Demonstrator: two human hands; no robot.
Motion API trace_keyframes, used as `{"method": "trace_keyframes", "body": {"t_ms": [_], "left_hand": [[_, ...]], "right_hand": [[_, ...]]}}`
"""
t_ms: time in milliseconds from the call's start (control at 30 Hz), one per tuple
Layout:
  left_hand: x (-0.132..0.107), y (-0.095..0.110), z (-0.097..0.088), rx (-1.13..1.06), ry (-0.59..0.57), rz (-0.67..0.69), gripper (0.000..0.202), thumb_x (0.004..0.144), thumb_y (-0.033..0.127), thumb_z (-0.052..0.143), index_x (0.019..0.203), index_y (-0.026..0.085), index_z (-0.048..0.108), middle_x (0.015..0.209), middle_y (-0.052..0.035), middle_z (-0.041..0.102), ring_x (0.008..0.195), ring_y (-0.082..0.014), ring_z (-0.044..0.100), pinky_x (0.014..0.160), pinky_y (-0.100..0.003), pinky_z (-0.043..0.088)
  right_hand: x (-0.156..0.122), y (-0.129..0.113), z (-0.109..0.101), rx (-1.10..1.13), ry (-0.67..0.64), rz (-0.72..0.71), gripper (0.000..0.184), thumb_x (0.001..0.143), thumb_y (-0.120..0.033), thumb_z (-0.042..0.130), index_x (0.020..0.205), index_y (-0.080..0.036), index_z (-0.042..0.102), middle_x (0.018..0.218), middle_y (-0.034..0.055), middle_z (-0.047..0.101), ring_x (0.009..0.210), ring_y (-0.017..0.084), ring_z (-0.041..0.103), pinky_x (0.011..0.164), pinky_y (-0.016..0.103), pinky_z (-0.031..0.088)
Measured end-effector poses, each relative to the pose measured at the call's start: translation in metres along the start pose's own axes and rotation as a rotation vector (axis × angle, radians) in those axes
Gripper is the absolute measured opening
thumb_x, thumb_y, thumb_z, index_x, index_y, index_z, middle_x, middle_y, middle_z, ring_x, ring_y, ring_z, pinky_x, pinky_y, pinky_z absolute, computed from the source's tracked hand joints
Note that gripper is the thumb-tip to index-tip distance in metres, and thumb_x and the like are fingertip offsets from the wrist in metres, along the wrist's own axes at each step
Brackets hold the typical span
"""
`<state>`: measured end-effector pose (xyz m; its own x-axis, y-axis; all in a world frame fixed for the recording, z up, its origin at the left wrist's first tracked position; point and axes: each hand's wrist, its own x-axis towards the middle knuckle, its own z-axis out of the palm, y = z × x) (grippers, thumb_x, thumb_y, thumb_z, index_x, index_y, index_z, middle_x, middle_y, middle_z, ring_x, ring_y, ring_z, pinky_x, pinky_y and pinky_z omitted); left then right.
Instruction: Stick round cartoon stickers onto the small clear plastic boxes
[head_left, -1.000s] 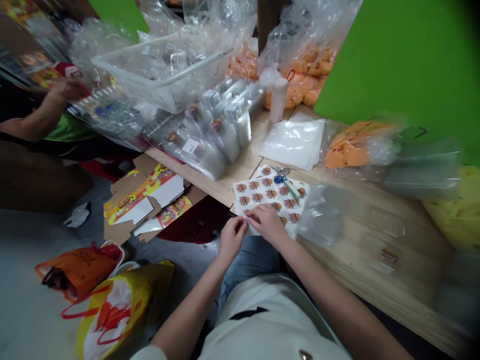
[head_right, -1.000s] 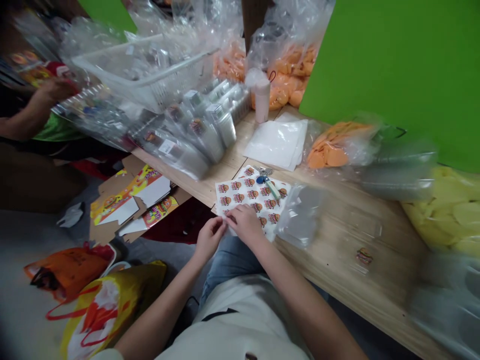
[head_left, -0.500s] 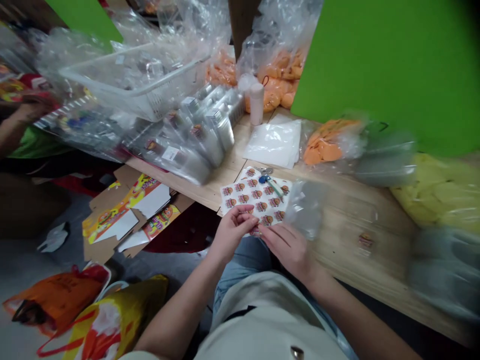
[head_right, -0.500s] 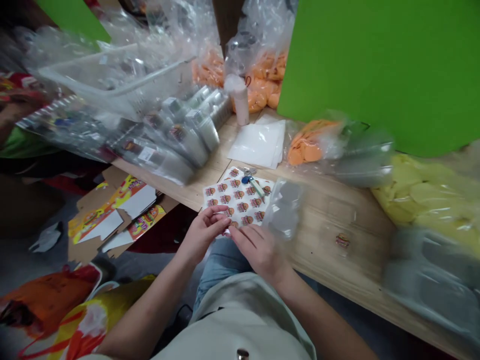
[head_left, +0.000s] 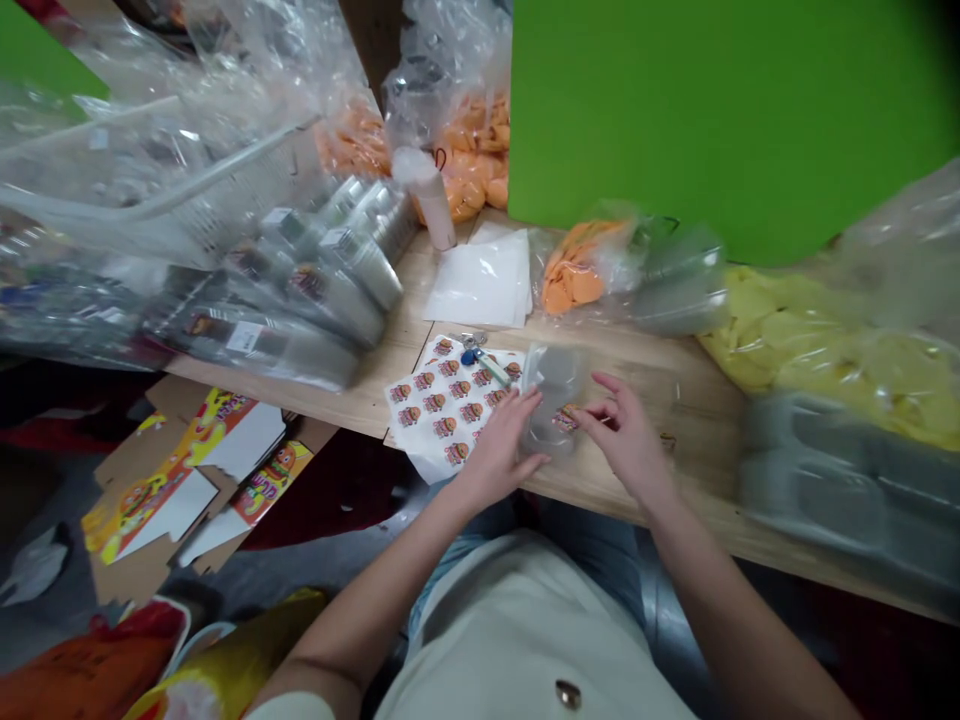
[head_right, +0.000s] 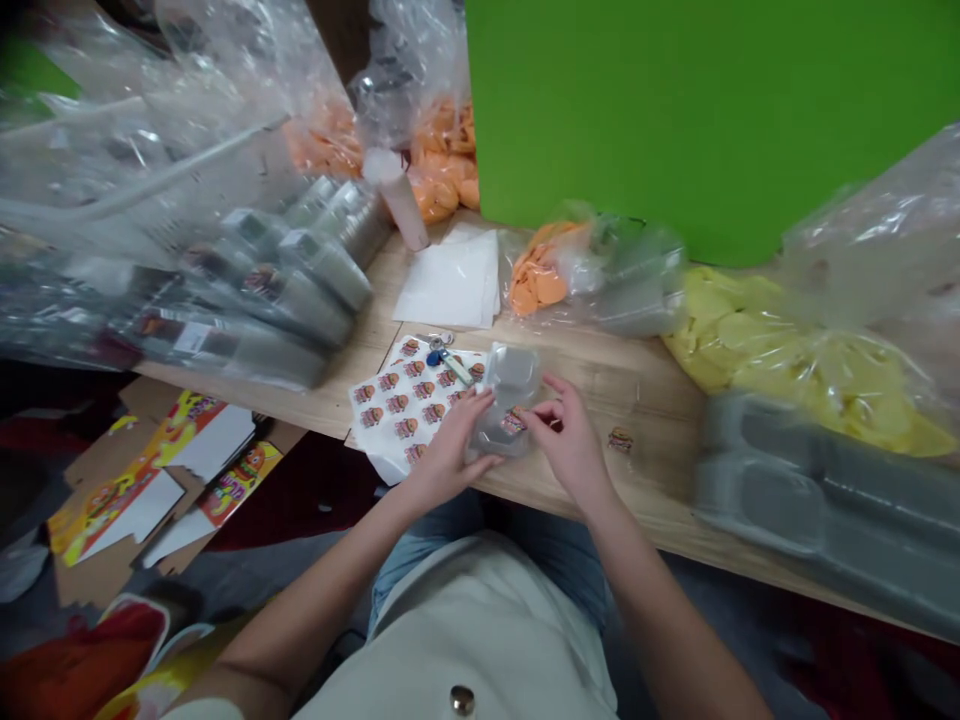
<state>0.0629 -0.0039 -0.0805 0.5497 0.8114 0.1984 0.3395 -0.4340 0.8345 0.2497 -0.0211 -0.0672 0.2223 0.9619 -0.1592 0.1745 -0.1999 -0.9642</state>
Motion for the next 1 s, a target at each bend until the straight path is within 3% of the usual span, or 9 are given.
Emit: {"method": "trace_keyframes", "body": {"t_ms": [133, 433, 567, 667, 733, 833, 867, 933, 1000], "left_hand": [[-0.001, -0.016, 0.008, 0.056, -0.025, 0.018, 0.074, 0.077, 0.028, 0.060, 0.139, 0.023, 0.020, 0.141, -0.0119, 0.032, 0.133, -0.0265, 0.025, 0.108, -0.048, 0.025], [-0.003, -0.020, 0.008, 0.010, -0.015, 0.044, 0.067, 0.080, 0.027, 0.057, 0.136, 0.021, 0.020, 0.140, -0.0140, 0.033, 0.132, -0.0241, 0.028, 0.107, -0.046, 0.027], [-0.006, -0.023, 0.010, 0.076, -0.032, 0.153, 0.045, 0.084, 0.025, 0.050, 0.126, 0.020, 0.035, 0.142, -0.0141, 0.030, 0.135, -0.0229, 0.021, 0.108, -0.048, 0.024], [-0.005, -0.023, 0.009, 0.158, -0.100, 0.145, 0.031, 0.086, 0.024, 0.047, 0.117, 0.020, 0.047, 0.144, -0.0130, 0.026, 0.136, -0.0240, 0.017, 0.109, -0.048, 0.022], [-0.004, -0.022, 0.007, 0.183, -0.119, 0.118, 0.030, 0.086, 0.023, 0.046, 0.115, 0.020, 0.050, 0.144, -0.0111, 0.027, 0.136, -0.0240, 0.018, 0.109, -0.047, 0.022], [-0.001, -0.019, 0.005, 0.156, -0.112, 0.086, 0.030, 0.085, 0.021, 0.046, 0.113, 0.022, 0.053, 0.142, -0.0079, 0.032, 0.135, -0.0227, 0.023, 0.109, -0.044, 0.024], [-0.001, -0.018, 0.004, 0.135, -0.115, 0.087, 0.030, 0.084, 0.020, 0.045, 0.113, 0.022, 0.053, 0.142, -0.0078, 0.033, 0.134, -0.0226, 0.024, 0.109, -0.044, 0.025], [-0.001, -0.014, 0.002, 0.077, -0.101, 0.094, 0.032, 0.083, 0.019, 0.047, 0.115, 0.022, 0.052, 0.142, -0.0091, 0.032, 0.134, -0.0237, 0.025, 0.108, -0.045, 0.025], [-0.003, -0.007, -0.002, 0.009, 0.044, 0.028, 0.032, 0.083, 0.022, 0.050, 0.115, 0.021, 0.052, 0.140, -0.0109, 0.035, 0.132, -0.0252, 0.028, 0.107, -0.046, 0.026]], "right_hand": [[0.006, 0.005, 0.009, -0.055, -0.103, -0.051, 0.061, 0.073, -0.034, 0.061, 0.127, -0.018, 0.038, 0.068, -0.0025, 0.060, 0.059, 0.013, 0.054, 0.058, 0.027, 0.043], [0.019, 0.005, 0.002, -0.139, -0.256, -0.101, 0.063, 0.076, -0.031, 0.057, 0.133, -0.020, 0.032, 0.070, -0.0035, 0.059, 0.059, 0.012, 0.053, 0.058, 0.026, 0.043], [0.017, 0.008, 0.004, -0.224, -0.271, -0.147, 0.059, 0.078, -0.027, 0.054, 0.133, -0.021, 0.032, 0.071, -0.0030, 0.058, 0.059, 0.012, 0.052, 0.058, 0.026, 0.043], [0.013, 0.007, 0.004, -0.383, -0.273, -0.237, 0.055, 0.081, -0.028, 0.051, 0.132, -0.021, 0.035, 0.073, -0.0009, 0.060, 0.064, 0.014, 0.054, 0.063, 0.030, 0.046], [0.009, 0.006, 0.001, -0.556, -0.188, -0.352, 0.051, 0.082, -0.030, 0.051, 0.130, -0.022, 0.039, 0.083, 0.0040, 0.061, 0.079, 0.020, 0.057, 0.074, 0.037, 0.046], [0.003, 0.006, -0.007, -0.725, 0.158, -0.483, 0.056, 0.081, -0.036, 0.054, 0.132, -0.020, 0.037, 0.110, 0.0134, 0.055, 0.104, 0.028, 0.051, 0.087, 0.046, 0.041], [0.001, 0.007, -0.009, -0.730, 0.202, -0.512, 0.062, 0.079, -0.038, 0.056, 0.134, -0.019, 0.033, 0.116, 0.0151, 0.052, 0.108, 0.029, 0.048, 0.089, 0.047, 0.041], [-0.001, 0.009, -0.010, -0.735, 0.058, -0.578, 0.071, 0.076, -0.041, 0.060, 0.135, -0.020, 0.029, 0.122, 0.0144, 0.050, 0.115, 0.030, 0.044, 0.091, 0.047, 0.040], [-0.002, 0.010, -0.008, -0.747, -0.153, -0.628, 0.068, 0.077, -0.039, 0.060, 0.135, -0.023, 0.029, 0.125, 0.0113, 0.050, 0.119, 0.028, 0.043, 0.095, 0.047, 0.038]]}}
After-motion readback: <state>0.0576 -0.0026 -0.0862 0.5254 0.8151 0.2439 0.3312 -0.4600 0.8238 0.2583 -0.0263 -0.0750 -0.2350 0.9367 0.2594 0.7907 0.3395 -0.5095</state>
